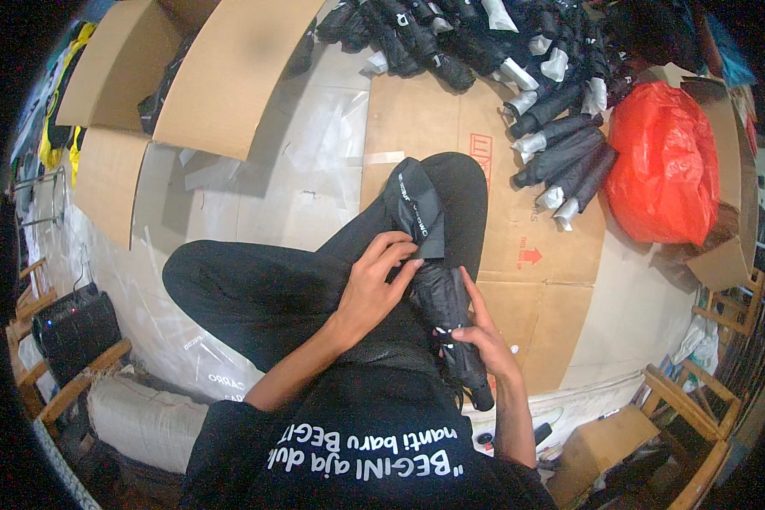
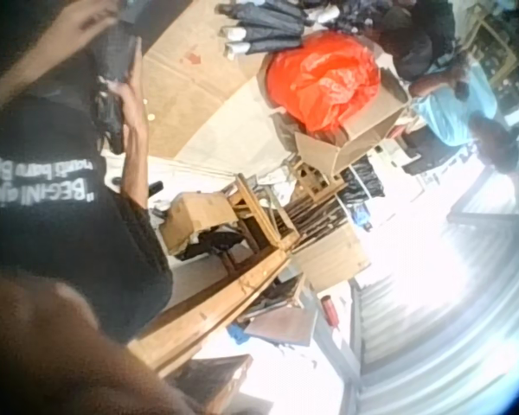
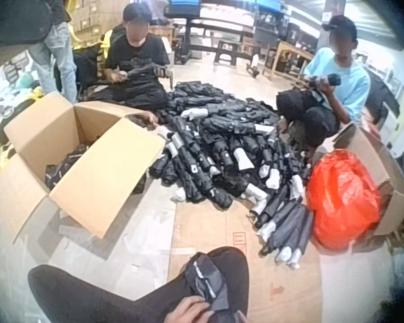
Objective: The person picks up black umbrellas, slides them into black fabric covers, and places the covered umbrellas in a pile on the floor.
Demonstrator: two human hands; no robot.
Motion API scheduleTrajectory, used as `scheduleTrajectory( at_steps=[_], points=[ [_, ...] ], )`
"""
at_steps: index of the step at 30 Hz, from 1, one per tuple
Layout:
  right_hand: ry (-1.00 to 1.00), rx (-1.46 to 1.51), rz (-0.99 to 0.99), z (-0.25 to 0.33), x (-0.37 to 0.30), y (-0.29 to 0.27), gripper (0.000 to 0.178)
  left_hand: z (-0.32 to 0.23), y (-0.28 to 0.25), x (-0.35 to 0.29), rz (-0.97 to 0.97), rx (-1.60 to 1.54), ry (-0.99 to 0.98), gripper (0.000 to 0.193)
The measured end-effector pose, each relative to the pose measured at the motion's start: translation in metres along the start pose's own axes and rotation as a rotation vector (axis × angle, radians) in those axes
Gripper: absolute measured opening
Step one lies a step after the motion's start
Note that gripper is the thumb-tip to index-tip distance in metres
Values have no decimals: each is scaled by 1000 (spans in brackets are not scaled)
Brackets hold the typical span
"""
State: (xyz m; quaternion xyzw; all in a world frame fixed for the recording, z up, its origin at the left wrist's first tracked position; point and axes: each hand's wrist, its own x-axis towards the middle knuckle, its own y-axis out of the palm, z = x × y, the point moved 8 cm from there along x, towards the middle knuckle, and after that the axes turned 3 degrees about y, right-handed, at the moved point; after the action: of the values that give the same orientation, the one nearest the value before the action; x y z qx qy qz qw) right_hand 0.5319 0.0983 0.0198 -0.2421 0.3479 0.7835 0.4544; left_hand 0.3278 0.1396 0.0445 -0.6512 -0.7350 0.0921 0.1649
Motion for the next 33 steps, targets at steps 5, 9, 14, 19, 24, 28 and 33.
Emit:
scheduleTrajectory(
  at_steps=[5,9,14,19,24,28,33],
  points=[
    [39,406,106,-4,1,12,115,-7,-1,-5,64,37,33,22],
    [-13,236,186,19,4,34,116,-10,3,-7,108,89,83,23],
    [-2,303,187,15,14,25,114,-4,1,-12,84,-50,45,25],
    [163,411,332,-22,22,1,97,-1,-2,-14,40,-97,44,19],
    [123,309,184,-19,24,5,91,10,-8,-13,-34,-159,-133,13],
    [128,40,93,-6,19,9,91,13,-11,-6,-24,-114,-147,11],
    [-35,-344,74,15,16,17,96,11,-12,-7,-32,-95,-115,9]
  ],
)
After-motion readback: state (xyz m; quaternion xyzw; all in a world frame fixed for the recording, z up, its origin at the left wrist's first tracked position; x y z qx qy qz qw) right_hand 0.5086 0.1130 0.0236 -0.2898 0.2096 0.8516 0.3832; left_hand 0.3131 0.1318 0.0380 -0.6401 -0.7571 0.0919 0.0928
